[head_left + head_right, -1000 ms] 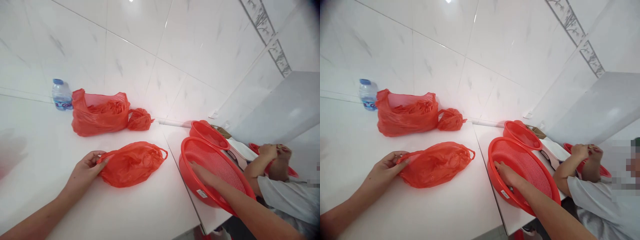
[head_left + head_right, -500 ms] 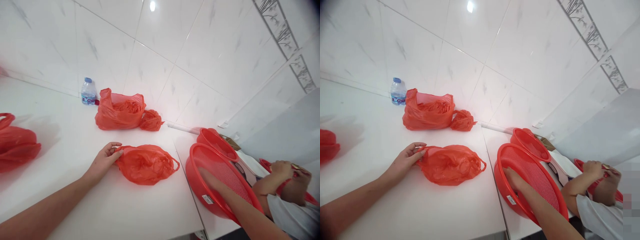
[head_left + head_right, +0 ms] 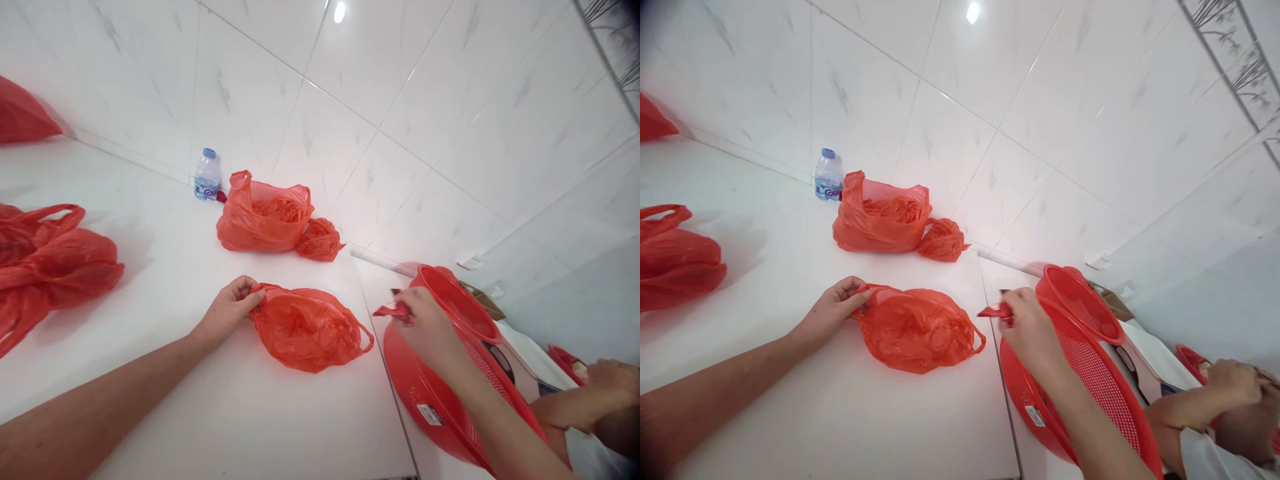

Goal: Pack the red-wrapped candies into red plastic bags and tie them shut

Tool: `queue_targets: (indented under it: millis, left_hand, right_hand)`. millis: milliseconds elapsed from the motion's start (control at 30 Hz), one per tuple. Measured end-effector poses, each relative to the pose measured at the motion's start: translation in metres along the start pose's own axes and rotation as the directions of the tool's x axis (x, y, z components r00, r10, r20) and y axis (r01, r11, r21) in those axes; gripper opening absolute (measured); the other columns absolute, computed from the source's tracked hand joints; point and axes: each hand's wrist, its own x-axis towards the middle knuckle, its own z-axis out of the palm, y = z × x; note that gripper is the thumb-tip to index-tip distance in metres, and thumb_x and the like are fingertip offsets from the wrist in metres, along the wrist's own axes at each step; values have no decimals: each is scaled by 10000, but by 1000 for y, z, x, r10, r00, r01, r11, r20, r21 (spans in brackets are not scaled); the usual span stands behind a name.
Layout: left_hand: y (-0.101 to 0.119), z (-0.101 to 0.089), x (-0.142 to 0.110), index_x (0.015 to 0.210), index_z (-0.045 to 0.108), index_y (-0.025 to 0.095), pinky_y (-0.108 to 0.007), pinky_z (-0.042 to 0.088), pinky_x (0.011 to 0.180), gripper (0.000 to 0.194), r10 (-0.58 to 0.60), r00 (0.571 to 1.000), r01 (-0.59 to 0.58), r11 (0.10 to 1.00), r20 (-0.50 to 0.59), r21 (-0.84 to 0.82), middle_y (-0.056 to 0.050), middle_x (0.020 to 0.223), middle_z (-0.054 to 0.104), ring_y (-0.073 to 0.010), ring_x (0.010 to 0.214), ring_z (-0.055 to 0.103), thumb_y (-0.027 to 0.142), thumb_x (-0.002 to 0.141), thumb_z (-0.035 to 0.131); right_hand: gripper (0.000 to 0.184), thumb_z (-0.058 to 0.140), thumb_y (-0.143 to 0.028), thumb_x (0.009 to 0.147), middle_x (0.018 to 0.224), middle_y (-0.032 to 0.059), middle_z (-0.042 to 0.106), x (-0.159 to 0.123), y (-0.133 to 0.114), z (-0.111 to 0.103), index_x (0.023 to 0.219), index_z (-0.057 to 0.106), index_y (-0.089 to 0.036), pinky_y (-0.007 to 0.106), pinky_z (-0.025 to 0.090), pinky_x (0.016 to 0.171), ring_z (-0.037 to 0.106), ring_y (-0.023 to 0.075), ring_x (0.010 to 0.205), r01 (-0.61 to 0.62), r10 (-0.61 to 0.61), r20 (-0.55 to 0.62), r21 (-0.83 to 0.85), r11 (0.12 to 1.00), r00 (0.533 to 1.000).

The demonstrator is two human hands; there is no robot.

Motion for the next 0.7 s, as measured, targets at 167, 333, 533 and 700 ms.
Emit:
queue_targets:
  millis: [167, 333, 533, 700]
  left_hand:
    - [-1, 0, 0, 789, 496, 212, -269, 488, 609, 243, 10, 1000, -10, 1000, 3, 17, 21, 730, 605, -147, 638, 578, 420, 756, 616]
    - [2, 1, -1, 780, 502, 207, -266, 472, 605, 234, -4, 999, 2, 999, 44, 46, 25, 686, 588, -146, 627, 564, 417, 770, 604]
    - [1, 1, 1, 776, 533, 211, -233, 425, 571, 238, -43, 995, 31, 992, 88, 124, 23, 702, 601, -135, 608, 540, 434, 770, 615]
    - [-7, -3, 5, 810, 564, 219, -228, 435, 590, 269, -91, 993, 77, 983, 80, 169, 20, 720, 625, -155, 651, 564, 473, 753, 634]
  right_hand:
    - [254, 483, -72, 743, 966, 16, 535, 9, -79, 68, 924, 531, -243, 237, 414, 599, 546, 120, 697, 175, -214, 207, 191, 966, 955]
    - [499, 701, -282, 691, 1128, 46, 554, 17, -89, 104, 1148, 500, -271, 308, 460, 693, 594, 204, 899, 47, -100, 286, 187, 981, 953]
    - [259, 520, -409, 837, 1046, 22, 630, -9, -37, 27, 1060, 583, -293, 300, 452, 678, 611, 180, 821, -115, 112, 35, 125, 985, 993]
    - [175, 583, -407, 755, 754, 28, 662, -46, 56, -2, 788, 633, -242, 282, 382, 555, 597, 197, 657, -333, 341, 94, -87, 939, 935]
